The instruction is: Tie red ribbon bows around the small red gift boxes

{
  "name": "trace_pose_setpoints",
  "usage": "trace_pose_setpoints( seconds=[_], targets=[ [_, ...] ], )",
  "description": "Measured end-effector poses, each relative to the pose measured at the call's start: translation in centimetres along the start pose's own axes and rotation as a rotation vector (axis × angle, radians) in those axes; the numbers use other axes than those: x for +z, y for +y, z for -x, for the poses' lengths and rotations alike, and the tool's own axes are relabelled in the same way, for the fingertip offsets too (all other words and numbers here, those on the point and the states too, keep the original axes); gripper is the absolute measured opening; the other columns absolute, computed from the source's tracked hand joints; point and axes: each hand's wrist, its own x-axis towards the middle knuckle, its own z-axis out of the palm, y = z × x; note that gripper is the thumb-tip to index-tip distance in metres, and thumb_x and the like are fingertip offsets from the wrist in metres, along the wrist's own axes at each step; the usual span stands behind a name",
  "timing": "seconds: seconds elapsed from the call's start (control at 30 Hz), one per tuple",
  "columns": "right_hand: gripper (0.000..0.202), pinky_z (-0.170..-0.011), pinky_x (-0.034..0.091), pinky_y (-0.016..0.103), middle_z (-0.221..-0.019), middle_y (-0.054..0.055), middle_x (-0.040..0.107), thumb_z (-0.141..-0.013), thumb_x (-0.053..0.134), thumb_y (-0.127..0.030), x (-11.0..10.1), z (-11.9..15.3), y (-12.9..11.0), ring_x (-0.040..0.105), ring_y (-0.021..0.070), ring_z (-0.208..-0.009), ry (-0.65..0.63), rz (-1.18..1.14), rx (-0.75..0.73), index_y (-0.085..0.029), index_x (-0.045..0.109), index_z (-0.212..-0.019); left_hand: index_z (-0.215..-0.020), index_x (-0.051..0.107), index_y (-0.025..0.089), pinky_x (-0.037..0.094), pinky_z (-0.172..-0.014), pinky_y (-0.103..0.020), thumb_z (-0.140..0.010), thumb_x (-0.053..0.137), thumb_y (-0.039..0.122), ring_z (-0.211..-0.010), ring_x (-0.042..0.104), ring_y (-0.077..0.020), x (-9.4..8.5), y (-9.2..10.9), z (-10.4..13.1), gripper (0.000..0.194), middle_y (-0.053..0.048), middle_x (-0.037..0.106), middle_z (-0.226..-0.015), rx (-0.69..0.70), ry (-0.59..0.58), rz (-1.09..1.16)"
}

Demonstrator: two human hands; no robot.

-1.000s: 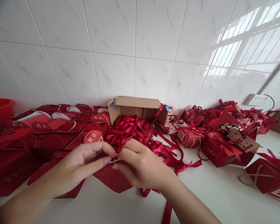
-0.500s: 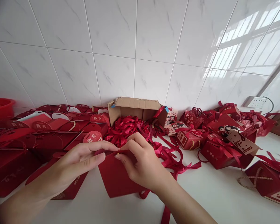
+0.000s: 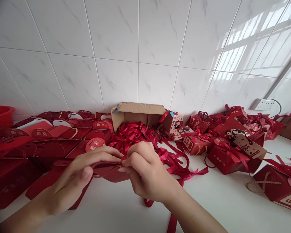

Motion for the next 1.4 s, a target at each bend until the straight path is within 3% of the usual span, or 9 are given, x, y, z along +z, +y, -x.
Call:
trace_pose_setpoints(
  seconds=[0.07,0.13,0.27,0.57,0.8,1.0,1.23,1.3,1.4],
  targets=[
    [0.018,-0.059,0.043,0.029,-0.081,0.003,0.053,-0.083,0.051,-0.003,0.0,0.0,-0.1,0.051,0.0138,-0.068,0.037,0.037,-0.030,-0.021,0.051,-0.085,-0.110,0.064,0.020,0.048,-0.092,-0.035,-0.081,0.057,0.058,-0.105,0.058,-0.0258,-0.2,-0.1,0.0,0.047,-0.009,0.065,-0.109,0.078,-0.064,-0.034],
    [0.019,-0.060,0.044,0.030,-0.081,0.004,0.054,-0.082,0.052,-0.002,0.2,0.0,-0.2,0.052,0.0136,-0.067,0.078,0.047,-0.047,-0.021,0.052,-0.085,-0.110,0.062,0.023,0.050,-0.089,-0.032,-0.077,0.071,0.039,-0.102,0.060,-0.0231,-0.3,-0.2,-0.1,0.038,-0.007,0.066,-0.108,0.130,-0.066,-0.107],
    [0.010,-0.062,0.048,0.030,-0.080,0.004,0.056,-0.082,0.060,-0.011,0.4,-0.2,-0.5,0.057,0.0149,-0.071,0.102,-0.046,0.030,-0.020,0.057,-0.087,-0.098,0.063,0.024,0.053,-0.078,-0.025,-0.083,0.057,0.005,-0.087,0.066,-0.0160,0.0,-0.4,-0.2,0.024,-0.002,0.071,-0.092,0.133,0.045,-0.194],
    [0.014,-0.070,0.054,0.028,-0.088,0.006,0.064,-0.082,0.064,-0.013,0.1,-0.6,-0.5,0.062,0.0152,-0.079,-0.069,-0.251,0.264,-0.019,0.065,-0.095,-0.091,0.068,0.023,0.055,-0.076,-0.026,-0.082,0.056,0.010,-0.084,0.068,-0.0180,-0.1,-1.3,-0.1,0.019,-0.004,0.073,-0.086,0.117,0.126,-0.346],
    [0.012,-0.064,0.049,0.026,-0.081,0.003,0.057,-0.082,0.059,-0.007,1.1,-0.1,-0.9,0.055,0.0131,-0.072,0.051,-0.158,0.180,-0.019,0.059,-0.084,-0.087,0.069,0.023,0.055,-0.074,-0.022,-0.085,0.062,0.024,-0.082,0.066,-0.0165,0.8,-0.6,-0.4,0.007,0.000,0.072,-0.085,-0.193,0.124,-0.024],
    [0.010,-0.061,0.047,0.024,-0.081,0.003,0.055,-0.083,0.058,-0.009,0.5,-0.4,-0.6,0.054,0.0124,-0.070,-0.056,-0.240,0.309,-0.018,0.057,-0.083,-0.099,0.068,0.026,0.054,-0.081,-0.025,-0.082,0.065,0.032,-0.093,0.067,-0.0194,-0.2,-0.6,-0.6,0.018,0.000,0.073,-0.097,-0.278,0.042,-0.095],
    [0.005,-0.067,0.047,0.023,-0.083,0.002,0.059,-0.083,0.064,-0.016,0.4,-0.6,-1.1,0.057,0.0121,-0.075,-0.156,-0.329,0.463,-0.018,0.060,-0.082,-0.087,0.072,0.027,0.055,-0.070,-0.024,-0.081,0.065,0.036,-0.083,0.068,-0.0208,-1.8,0.0,0.0,0.013,0.000,0.074,-0.084,-0.245,0.149,-0.356],
    [0.004,-0.069,0.047,0.022,-0.084,0.002,0.060,-0.083,0.065,-0.018,0.6,-0.5,-1.7,0.057,0.0118,-0.076,-0.201,-0.343,0.482,-0.017,0.061,-0.084,-0.092,0.070,0.030,0.055,-0.073,-0.022,-0.085,0.061,0.028,-0.084,0.067,-0.0175,-1.4,0.4,0.3,0.012,0.003,0.072,-0.088,-0.142,0.133,-0.370],
    [0.005,-0.066,0.045,0.020,-0.083,0.002,0.059,-0.083,0.063,-0.019,1.1,-0.5,-2.5,0.055,0.0113,-0.074,-0.291,-0.347,0.475,-0.016,0.063,-0.088,-0.114,0.063,0.038,0.052,-0.082,-0.019,-0.090,0.049,0.012,-0.095,0.063,-0.0132,-0.5,0.8,0.8,0.038,0.004,0.067,-0.104,0.067,0.027,-0.439]
  ],
)
